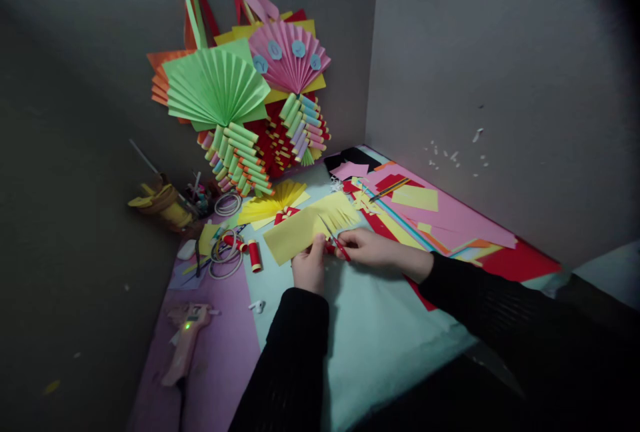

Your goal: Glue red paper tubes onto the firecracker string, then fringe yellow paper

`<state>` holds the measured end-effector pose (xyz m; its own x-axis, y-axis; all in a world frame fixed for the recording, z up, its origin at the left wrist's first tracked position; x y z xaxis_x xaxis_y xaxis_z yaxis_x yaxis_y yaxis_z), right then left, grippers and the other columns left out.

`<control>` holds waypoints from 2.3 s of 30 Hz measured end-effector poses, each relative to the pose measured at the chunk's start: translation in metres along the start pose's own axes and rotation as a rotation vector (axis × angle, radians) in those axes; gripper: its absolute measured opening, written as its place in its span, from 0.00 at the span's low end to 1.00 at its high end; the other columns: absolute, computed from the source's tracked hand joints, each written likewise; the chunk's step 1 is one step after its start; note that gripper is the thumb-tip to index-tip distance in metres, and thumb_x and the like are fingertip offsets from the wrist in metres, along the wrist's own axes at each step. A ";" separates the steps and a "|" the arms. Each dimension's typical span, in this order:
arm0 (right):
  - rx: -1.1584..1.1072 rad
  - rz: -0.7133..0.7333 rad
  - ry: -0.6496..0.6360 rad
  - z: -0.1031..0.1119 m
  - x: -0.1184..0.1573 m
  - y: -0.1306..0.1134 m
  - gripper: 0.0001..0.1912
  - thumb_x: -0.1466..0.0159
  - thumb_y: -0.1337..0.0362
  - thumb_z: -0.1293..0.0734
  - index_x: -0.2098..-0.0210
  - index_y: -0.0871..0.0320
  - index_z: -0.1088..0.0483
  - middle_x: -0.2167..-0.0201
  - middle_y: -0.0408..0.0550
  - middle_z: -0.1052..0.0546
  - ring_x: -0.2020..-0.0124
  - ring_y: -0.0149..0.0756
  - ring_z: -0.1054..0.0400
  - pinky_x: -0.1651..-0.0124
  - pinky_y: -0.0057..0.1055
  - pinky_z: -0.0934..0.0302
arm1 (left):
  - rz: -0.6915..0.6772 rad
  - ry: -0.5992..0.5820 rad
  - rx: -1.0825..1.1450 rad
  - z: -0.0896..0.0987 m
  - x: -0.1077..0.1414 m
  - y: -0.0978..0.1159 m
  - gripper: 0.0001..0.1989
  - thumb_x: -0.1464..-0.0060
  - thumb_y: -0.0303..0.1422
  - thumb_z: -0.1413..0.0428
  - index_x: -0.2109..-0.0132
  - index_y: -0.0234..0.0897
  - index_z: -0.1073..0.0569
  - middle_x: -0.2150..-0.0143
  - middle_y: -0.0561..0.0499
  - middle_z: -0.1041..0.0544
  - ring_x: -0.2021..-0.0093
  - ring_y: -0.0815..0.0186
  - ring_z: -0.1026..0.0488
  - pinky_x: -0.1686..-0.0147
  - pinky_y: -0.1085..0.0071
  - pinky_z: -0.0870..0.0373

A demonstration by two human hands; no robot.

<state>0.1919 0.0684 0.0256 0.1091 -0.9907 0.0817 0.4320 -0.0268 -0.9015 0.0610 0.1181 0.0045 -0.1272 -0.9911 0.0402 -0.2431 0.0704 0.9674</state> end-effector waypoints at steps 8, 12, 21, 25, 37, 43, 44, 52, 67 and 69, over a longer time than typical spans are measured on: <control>-0.030 -0.002 -0.025 -0.001 0.001 -0.004 0.10 0.42 0.59 0.36 0.75 0.58 0.36 0.77 0.42 0.33 0.76 0.29 0.42 0.72 0.28 0.47 | 0.012 -0.018 0.012 -0.002 0.002 0.006 0.14 0.59 0.39 0.36 0.79 0.33 0.29 0.81 0.53 0.32 0.75 0.70 0.33 0.69 0.72 0.36; -0.014 -0.013 -0.096 -0.006 0.002 -0.006 0.10 0.44 0.59 0.34 0.75 0.59 0.35 0.77 0.42 0.32 0.76 0.28 0.41 0.71 0.27 0.46 | 0.008 0.022 0.158 0.000 -0.002 0.007 0.18 0.61 0.42 0.34 0.76 0.32 0.30 0.81 0.56 0.34 0.80 0.75 0.40 0.77 0.75 0.43; 0.056 -0.059 -0.110 -0.010 0.004 -0.004 0.11 0.46 0.58 0.33 0.76 0.59 0.35 0.81 0.38 0.36 0.78 0.27 0.45 0.74 0.26 0.51 | 0.027 0.080 0.247 0.005 -0.007 0.006 0.21 0.62 0.46 0.34 0.74 0.32 0.30 0.80 0.57 0.33 0.81 0.76 0.43 0.79 0.76 0.47; 0.058 -0.100 -0.083 -0.007 0.004 -0.006 0.12 0.46 0.57 0.33 0.76 0.59 0.36 0.82 0.38 0.37 0.79 0.26 0.46 0.74 0.26 0.51 | 0.014 0.067 0.261 0.004 -0.006 0.006 0.20 0.61 0.44 0.34 0.76 0.33 0.32 0.81 0.59 0.35 0.80 0.76 0.43 0.76 0.75 0.44; 0.039 -0.063 -0.081 -0.005 0.004 -0.009 0.11 0.45 0.59 0.34 0.77 0.58 0.37 0.81 0.39 0.35 0.78 0.28 0.43 0.72 0.28 0.49 | 0.009 0.037 0.242 0.002 -0.006 0.003 0.19 0.59 0.44 0.35 0.76 0.33 0.32 0.81 0.59 0.36 0.80 0.76 0.43 0.78 0.75 0.46; 0.021 -0.072 -0.088 -0.005 0.005 -0.011 0.12 0.45 0.58 0.34 0.77 0.58 0.39 0.81 0.38 0.37 0.79 0.26 0.45 0.74 0.27 0.52 | 0.010 0.035 0.230 0.003 -0.006 0.003 0.19 0.59 0.44 0.35 0.76 0.33 0.31 0.81 0.59 0.36 0.80 0.75 0.42 0.76 0.75 0.44; 0.023 -0.075 -0.087 -0.005 0.005 -0.011 0.12 0.45 0.58 0.34 0.77 0.58 0.39 0.81 0.38 0.38 0.79 0.26 0.46 0.74 0.27 0.52 | 0.008 0.033 0.233 0.003 -0.006 0.003 0.19 0.59 0.44 0.35 0.76 0.33 0.31 0.81 0.59 0.36 0.80 0.75 0.42 0.76 0.75 0.44; 0.024 -0.061 -0.068 -0.005 0.004 -0.008 0.14 0.45 0.56 0.34 0.77 0.58 0.40 0.81 0.38 0.37 0.79 0.26 0.47 0.74 0.27 0.52 | -0.007 0.040 0.219 0.003 -0.006 0.003 0.21 0.60 0.45 0.35 0.76 0.33 0.33 0.82 0.59 0.37 0.80 0.76 0.44 0.78 0.76 0.45; 0.016 -0.053 -0.087 -0.006 0.003 -0.006 0.12 0.44 0.58 0.35 0.77 0.58 0.39 0.80 0.39 0.36 0.78 0.27 0.43 0.74 0.27 0.50 | 0.009 0.020 0.234 0.003 -0.006 0.002 0.20 0.59 0.44 0.35 0.76 0.32 0.32 0.81 0.59 0.36 0.80 0.77 0.43 0.79 0.77 0.45; 0.025 -0.055 -0.087 -0.006 0.003 -0.006 0.12 0.44 0.59 0.35 0.77 0.58 0.39 0.80 0.39 0.36 0.78 0.27 0.44 0.74 0.27 0.50 | 0.008 0.019 0.231 0.003 -0.006 0.002 0.20 0.59 0.44 0.35 0.76 0.32 0.32 0.82 0.59 0.36 0.80 0.77 0.43 0.79 0.77 0.45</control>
<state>0.1844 0.0648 0.0293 0.1618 -0.9723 0.1687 0.4613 -0.0766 -0.8839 0.0588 0.1249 0.0057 -0.1128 -0.9921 0.0543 -0.4561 0.1002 0.8843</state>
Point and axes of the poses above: each hand's wrist, its own x-axis away from the middle knuckle, its own z-axis out of the back of the hand, y = z × x, the point moved 5 cm from there along -x, towards the middle knuckle
